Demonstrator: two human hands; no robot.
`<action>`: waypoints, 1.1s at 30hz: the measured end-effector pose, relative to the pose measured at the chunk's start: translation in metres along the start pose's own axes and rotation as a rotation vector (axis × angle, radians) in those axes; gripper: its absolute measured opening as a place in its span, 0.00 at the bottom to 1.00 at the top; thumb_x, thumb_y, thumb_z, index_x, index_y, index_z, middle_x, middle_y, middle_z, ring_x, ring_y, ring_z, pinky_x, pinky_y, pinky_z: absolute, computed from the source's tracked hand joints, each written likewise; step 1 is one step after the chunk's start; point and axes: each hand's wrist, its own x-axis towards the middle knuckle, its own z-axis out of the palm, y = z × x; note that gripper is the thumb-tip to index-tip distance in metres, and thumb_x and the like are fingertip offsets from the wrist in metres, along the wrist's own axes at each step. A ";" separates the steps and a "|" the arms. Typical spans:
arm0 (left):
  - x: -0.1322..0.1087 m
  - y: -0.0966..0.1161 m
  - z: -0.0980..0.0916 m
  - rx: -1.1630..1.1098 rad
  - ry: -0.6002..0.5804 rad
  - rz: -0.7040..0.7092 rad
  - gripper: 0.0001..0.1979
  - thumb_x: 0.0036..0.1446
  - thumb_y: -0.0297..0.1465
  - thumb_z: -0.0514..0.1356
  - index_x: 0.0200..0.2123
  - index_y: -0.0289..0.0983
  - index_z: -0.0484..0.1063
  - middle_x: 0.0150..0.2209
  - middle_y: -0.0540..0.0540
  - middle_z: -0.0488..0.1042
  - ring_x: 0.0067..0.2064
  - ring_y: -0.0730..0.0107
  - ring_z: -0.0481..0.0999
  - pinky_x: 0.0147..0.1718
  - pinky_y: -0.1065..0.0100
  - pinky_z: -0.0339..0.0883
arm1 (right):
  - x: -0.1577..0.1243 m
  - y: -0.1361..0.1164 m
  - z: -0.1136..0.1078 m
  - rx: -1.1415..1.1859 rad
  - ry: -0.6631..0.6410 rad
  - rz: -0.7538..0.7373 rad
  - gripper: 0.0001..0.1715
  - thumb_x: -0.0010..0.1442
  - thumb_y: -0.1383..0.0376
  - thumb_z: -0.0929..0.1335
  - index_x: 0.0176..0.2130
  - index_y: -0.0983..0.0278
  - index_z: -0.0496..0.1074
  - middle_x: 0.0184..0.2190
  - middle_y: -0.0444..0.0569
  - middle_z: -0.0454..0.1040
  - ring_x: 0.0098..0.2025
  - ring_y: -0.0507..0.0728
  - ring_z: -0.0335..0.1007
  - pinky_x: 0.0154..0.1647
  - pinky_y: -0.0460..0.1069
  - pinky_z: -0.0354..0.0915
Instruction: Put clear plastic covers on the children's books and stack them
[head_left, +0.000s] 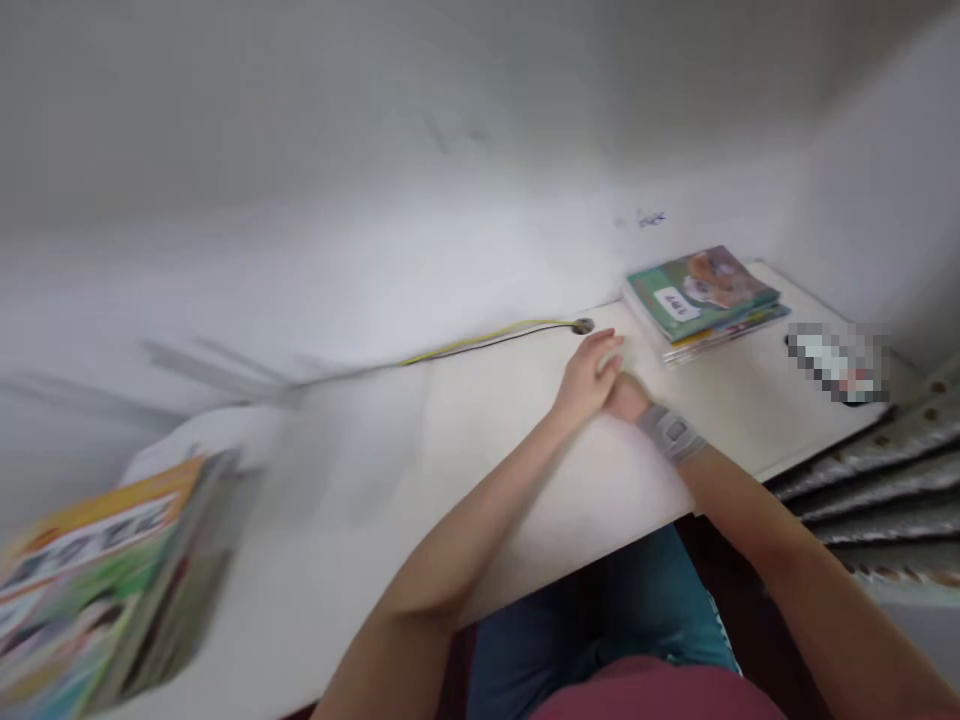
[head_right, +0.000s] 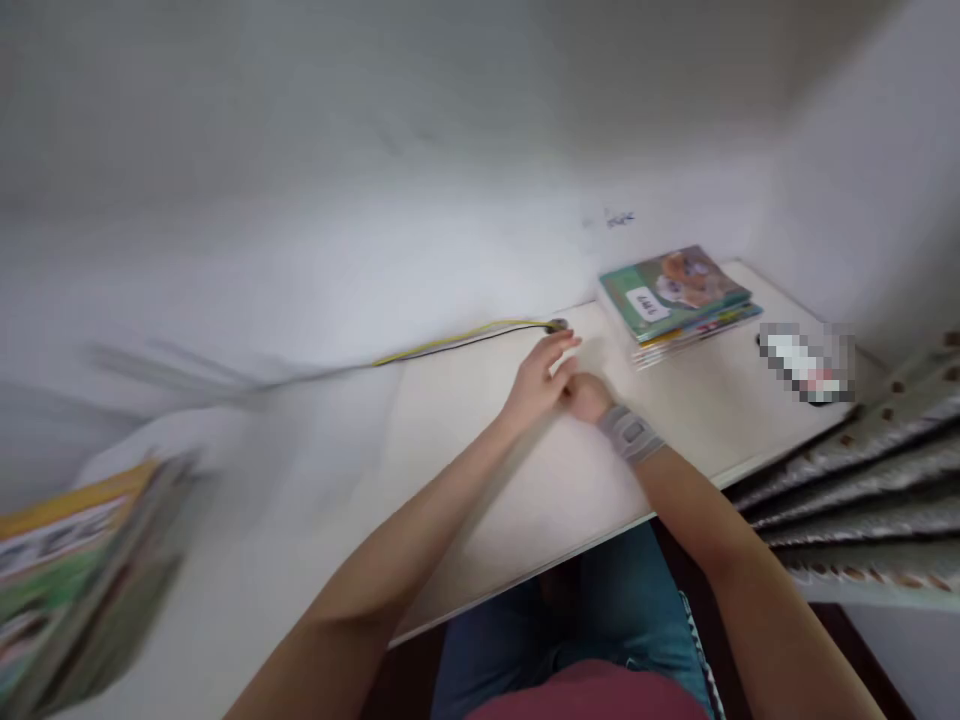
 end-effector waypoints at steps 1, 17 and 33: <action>-0.019 0.000 -0.023 0.181 -0.057 0.122 0.10 0.55 0.28 0.60 0.41 0.39 0.76 0.55 0.41 0.71 0.60 0.58 0.64 0.60 0.55 0.54 | 0.003 0.000 0.004 -0.055 -0.001 0.000 0.16 0.64 0.58 0.65 0.45 0.67 0.71 0.45 0.50 0.73 0.44 0.57 0.70 0.46 0.56 0.67; -0.171 -0.045 -0.271 1.010 0.137 -0.436 0.15 0.58 0.35 0.57 0.44 0.32 0.71 0.54 0.29 0.70 0.60 0.47 0.64 0.57 0.53 0.57 | 0.006 0.032 0.004 -0.461 0.143 -0.101 0.20 0.57 0.54 0.60 0.33 0.60 0.76 0.32 0.53 0.79 0.32 0.60 0.73 0.34 0.53 0.64; -0.153 -0.014 -0.278 0.864 0.278 -0.559 0.16 0.58 0.31 0.52 0.18 0.38 0.63 0.22 0.40 0.71 0.33 0.56 0.76 0.32 0.65 0.60 | 0.002 0.021 0.006 -0.488 0.139 -0.084 0.22 0.59 0.54 0.58 0.39 0.63 0.74 0.37 0.57 0.78 0.37 0.63 0.74 0.41 0.57 0.68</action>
